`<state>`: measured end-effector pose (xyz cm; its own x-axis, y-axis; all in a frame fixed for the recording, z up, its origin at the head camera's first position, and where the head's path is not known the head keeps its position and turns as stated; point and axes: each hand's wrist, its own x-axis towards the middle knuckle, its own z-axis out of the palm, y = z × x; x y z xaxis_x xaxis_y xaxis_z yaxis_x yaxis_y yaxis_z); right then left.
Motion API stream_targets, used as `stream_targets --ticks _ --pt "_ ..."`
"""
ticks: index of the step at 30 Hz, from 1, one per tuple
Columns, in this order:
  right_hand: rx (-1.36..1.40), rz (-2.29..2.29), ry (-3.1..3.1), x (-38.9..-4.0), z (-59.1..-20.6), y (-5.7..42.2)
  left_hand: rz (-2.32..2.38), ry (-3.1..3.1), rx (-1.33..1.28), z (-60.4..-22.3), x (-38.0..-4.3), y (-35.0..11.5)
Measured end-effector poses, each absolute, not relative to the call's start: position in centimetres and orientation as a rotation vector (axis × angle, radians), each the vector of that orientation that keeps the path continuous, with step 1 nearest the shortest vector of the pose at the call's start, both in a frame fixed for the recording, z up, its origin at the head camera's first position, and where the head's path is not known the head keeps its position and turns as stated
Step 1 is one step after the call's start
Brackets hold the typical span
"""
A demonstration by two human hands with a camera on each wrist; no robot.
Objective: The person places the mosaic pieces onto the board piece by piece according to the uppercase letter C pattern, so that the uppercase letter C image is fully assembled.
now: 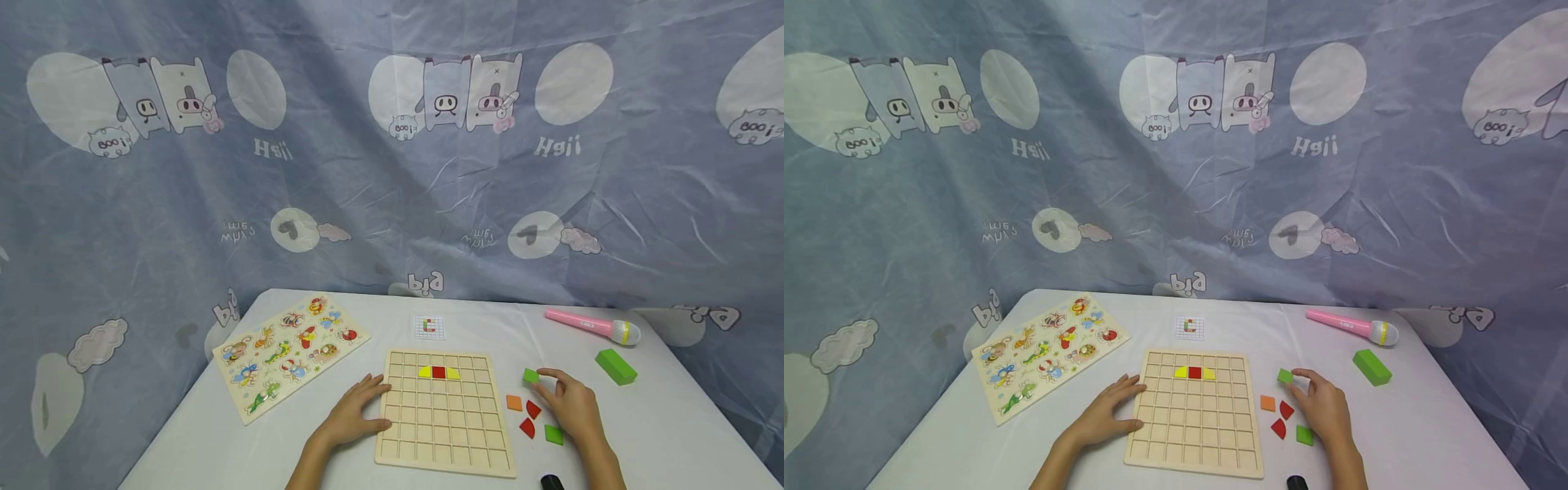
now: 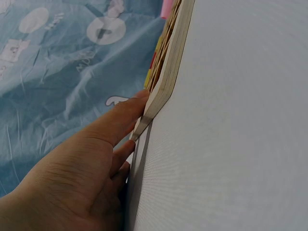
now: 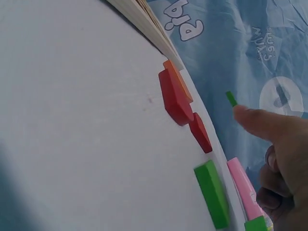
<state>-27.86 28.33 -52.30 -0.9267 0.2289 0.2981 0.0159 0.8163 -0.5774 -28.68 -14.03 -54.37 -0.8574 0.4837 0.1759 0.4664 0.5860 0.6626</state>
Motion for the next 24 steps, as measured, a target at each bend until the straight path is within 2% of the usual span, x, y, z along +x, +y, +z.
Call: stream_targets --ticks 5,12,17,24 --pt "-0.103 0.865 -2.598 -27.7 -50.5 26.5 1.119 2.790 0.832 -54.3 -28.7 -14.2" --pt "0.101 0.925 -2.613 -27.3 -48.1 21.5 1.116 2.788 0.835 -54.1 -28.6 -14.2" --pt "0.190 0.945 -2.590 -27.6 -47.7 17.5 1.129 2.789 0.864 -53.9 -28.6 -14.2" --pt "0.112 0.976 -2.592 -28.2 -48.8 13.3 1.119 2.779 0.846 -53.9 -28.6 -14.1"
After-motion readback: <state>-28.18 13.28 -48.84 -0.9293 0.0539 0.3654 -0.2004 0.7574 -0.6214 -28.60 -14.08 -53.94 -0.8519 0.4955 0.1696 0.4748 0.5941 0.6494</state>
